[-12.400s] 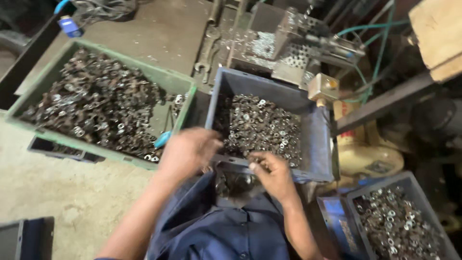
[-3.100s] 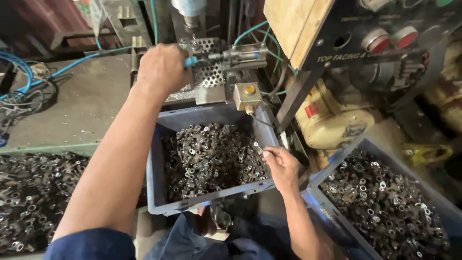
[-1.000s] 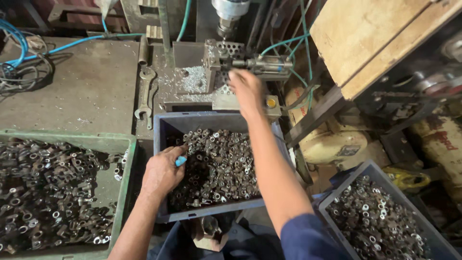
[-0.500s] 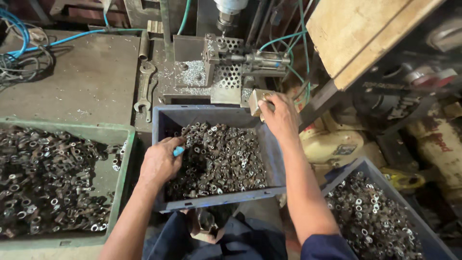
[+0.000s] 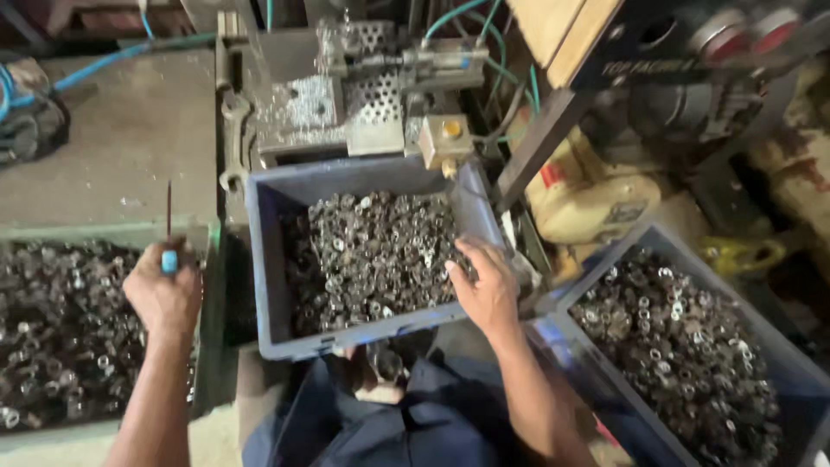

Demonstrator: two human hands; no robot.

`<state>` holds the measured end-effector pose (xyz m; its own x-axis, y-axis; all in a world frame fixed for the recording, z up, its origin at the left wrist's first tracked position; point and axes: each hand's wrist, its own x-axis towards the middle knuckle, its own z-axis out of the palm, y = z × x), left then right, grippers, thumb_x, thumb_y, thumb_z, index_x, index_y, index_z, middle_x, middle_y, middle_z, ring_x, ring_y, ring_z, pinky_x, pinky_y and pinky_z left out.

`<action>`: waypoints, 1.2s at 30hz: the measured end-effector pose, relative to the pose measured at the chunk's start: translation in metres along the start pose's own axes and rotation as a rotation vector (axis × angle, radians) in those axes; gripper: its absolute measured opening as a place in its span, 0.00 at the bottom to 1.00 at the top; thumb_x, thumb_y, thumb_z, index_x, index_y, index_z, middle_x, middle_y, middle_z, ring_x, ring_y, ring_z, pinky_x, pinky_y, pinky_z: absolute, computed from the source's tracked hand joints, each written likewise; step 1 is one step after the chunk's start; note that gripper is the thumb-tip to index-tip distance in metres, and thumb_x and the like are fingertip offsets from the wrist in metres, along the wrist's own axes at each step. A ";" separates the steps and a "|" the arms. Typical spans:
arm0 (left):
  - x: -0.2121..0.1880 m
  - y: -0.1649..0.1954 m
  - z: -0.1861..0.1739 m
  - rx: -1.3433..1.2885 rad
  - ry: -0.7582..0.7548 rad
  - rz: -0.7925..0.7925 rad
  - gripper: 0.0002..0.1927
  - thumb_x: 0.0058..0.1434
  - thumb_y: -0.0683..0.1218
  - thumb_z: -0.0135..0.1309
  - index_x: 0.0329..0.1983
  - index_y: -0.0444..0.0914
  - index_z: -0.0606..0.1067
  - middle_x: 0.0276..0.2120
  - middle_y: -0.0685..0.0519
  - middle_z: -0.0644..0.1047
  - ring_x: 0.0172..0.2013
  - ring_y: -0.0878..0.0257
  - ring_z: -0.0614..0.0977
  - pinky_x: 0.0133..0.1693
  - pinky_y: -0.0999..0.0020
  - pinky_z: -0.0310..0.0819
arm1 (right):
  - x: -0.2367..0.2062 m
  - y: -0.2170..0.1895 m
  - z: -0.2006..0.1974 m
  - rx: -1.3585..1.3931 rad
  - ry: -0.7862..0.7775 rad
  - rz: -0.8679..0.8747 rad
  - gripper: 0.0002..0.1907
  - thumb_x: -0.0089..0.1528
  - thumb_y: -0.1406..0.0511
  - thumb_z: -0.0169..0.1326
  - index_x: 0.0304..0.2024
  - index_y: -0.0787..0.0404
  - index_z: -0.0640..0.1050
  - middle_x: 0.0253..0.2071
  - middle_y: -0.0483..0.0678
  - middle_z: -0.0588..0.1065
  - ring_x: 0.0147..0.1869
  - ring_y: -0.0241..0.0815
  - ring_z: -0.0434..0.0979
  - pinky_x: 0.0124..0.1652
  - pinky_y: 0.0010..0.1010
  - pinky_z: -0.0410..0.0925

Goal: The person picks small machined metal parts from a bin, using a rod-like tool to lift them, and places them one at a time into the fixture of a top-facing machine. Machined parts drop into a collection bin, and the person moves finished parts between bins as the machine runs.

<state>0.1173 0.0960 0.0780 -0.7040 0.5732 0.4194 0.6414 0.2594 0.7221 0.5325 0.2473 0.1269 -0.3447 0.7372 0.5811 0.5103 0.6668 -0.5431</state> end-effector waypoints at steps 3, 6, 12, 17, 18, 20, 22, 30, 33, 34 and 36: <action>0.016 -0.021 -0.005 0.295 -0.107 0.056 0.14 0.62 0.45 0.56 0.50 0.40 0.82 0.42 0.38 0.82 0.42 0.43 0.83 0.45 0.54 0.76 | 0.006 -0.001 0.003 0.025 0.022 0.026 0.17 0.60 0.64 0.62 0.50 0.64 0.80 0.51 0.56 0.79 0.55 0.55 0.80 0.54 0.39 0.72; 0.024 -0.041 0.000 0.527 -0.264 0.049 0.14 0.63 0.48 0.53 0.50 0.45 0.82 0.43 0.40 0.82 0.42 0.41 0.83 0.45 0.49 0.77 | 0.013 -0.008 0.002 0.025 -0.004 -0.012 0.16 0.60 0.64 0.62 0.49 0.64 0.80 0.50 0.55 0.80 0.53 0.54 0.81 0.51 0.38 0.73; 0.018 -0.096 0.018 0.842 -0.509 0.062 0.17 0.72 0.47 0.40 0.49 0.48 0.81 0.43 0.43 0.84 0.44 0.46 0.87 0.51 0.50 0.79 | 0.008 -0.009 0.001 -0.014 -0.022 0.054 0.15 0.59 0.64 0.62 0.47 0.62 0.81 0.45 0.54 0.81 0.47 0.55 0.82 0.46 0.39 0.74; 0.012 -0.118 0.020 0.721 -0.499 -0.158 0.18 0.72 0.50 0.39 0.52 0.47 0.82 0.45 0.37 0.83 0.47 0.38 0.84 0.50 0.46 0.77 | 0.011 -0.009 0.001 -0.025 -0.020 0.011 0.15 0.60 0.64 0.61 0.48 0.63 0.81 0.44 0.54 0.81 0.46 0.55 0.82 0.45 0.40 0.74; 0.013 -0.117 0.019 0.692 -0.502 -0.205 0.19 0.71 0.50 0.40 0.52 0.47 0.81 0.45 0.36 0.82 0.48 0.37 0.83 0.50 0.45 0.77 | 0.011 -0.010 0.001 -0.028 -0.022 0.013 0.15 0.60 0.64 0.62 0.48 0.63 0.81 0.44 0.54 0.81 0.46 0.55 0.82 0.45 0.40 0.74; 0.012 -0.121 0.018 0.683 -0.504 -0.258 0.18 0.70 0.51 0.41 0.51 0.45 0.82 0.46 0.35 0.82 0.49 0.36 0.83 0.50 0.44 0.77 | 0.011 -0.012 0.000 -0.038 -0.032 0.022 0.14 0.60 0.64 0.62 0.47 0.63 0.81 0.43 0.54 0.81 0.45 0.55 0.82 0.45 0.40 0.74; 0.011 -0.123 0.017 0.722 -0.485 -0.265 0.19 0.71 0.51 0.43 0.49 0.42 0.83 0.46 0.34 0.83 0.50 0.37 0.84 0.51 0.46 0.78 | 0.011 -0.013 0.000 -0.028 -0.028 0.021 0.14 0.60 0.64 0.62 0.47 0.63 0.81 0.43 0.54 0.81 0.45 0.55 0.82 0.45 0.40 0.74; 0.008 -0.092 0.006 0.681 -0.567 -0.304 0.20 0.65 0.49 0.46 0.57 0.51 0.80 0.50 0.37 0.82 0.53 0.38 0.82 0.53 0.46 0.77 | 0.011 -0.013 -0.001 -0.046 -0.036 0.019 0.14 0.60 0.64 0.62 0.47 0.62 0.81 0.41 0.54 0.80 0.43 0.55 0.82 0.43 0.41 0.73; 0.011 -0.092 0.002 0.670 -0.558 -0.294 0.21 0.64 0.49 0.47 0.58 0.52 0.79 0.50 0.37 0.82 0.53 0.38 0.82 0.54 0.46 0.77 | 0.009 -0.016 -0.001 -0.039 -0.035 0.022 0.14 0.60 0.63 0.61 0.47 0.62 0.80 0.41 0.55 0.80 0.44 0.56 0.81 0.43 0.41 0.73; 0.008 -0.094 0.005 0.653 -0.560 -0.297 0.21 0.63 0.49 0.48 0.59 0.53 0.79 0.51 0.37 0.81 0.53 0.38 0.82 0.54 0.46 0.77 | 0.007 -0.015 -0.002 -0.046 -0.038 0.032 0.14 0.60 0.63 0.61 0.47 0.62 0.81 0.41 0.55 0.80 0.44 0.56 0.81 0.43 0.42 0.73; 0.009 -0.101 0.009 0.649 -0.562 -0.321 0.22 0.62 0.51 0.51 0.60 0.52 0.78 0.50 0.36 0.81 0.53 0.38 0.82 0.54 0.47 0.77 | 0.009 -0.015 -0.003 -0.058 -0.039 0.033 0.14 0.60 0.63 0.61 0.47 0.62 0.81 0.42 0.55 0.80 0.44 0.57 0.81 0.43 0.42 0.73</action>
<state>0.0488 0.0815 0.0040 -0.7352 0.6477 -0.1999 0.6055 0.7601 0.2358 0.5243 0.2436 0.1426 -0.3567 0.7633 0.5387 0.5665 0.6352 -0.5249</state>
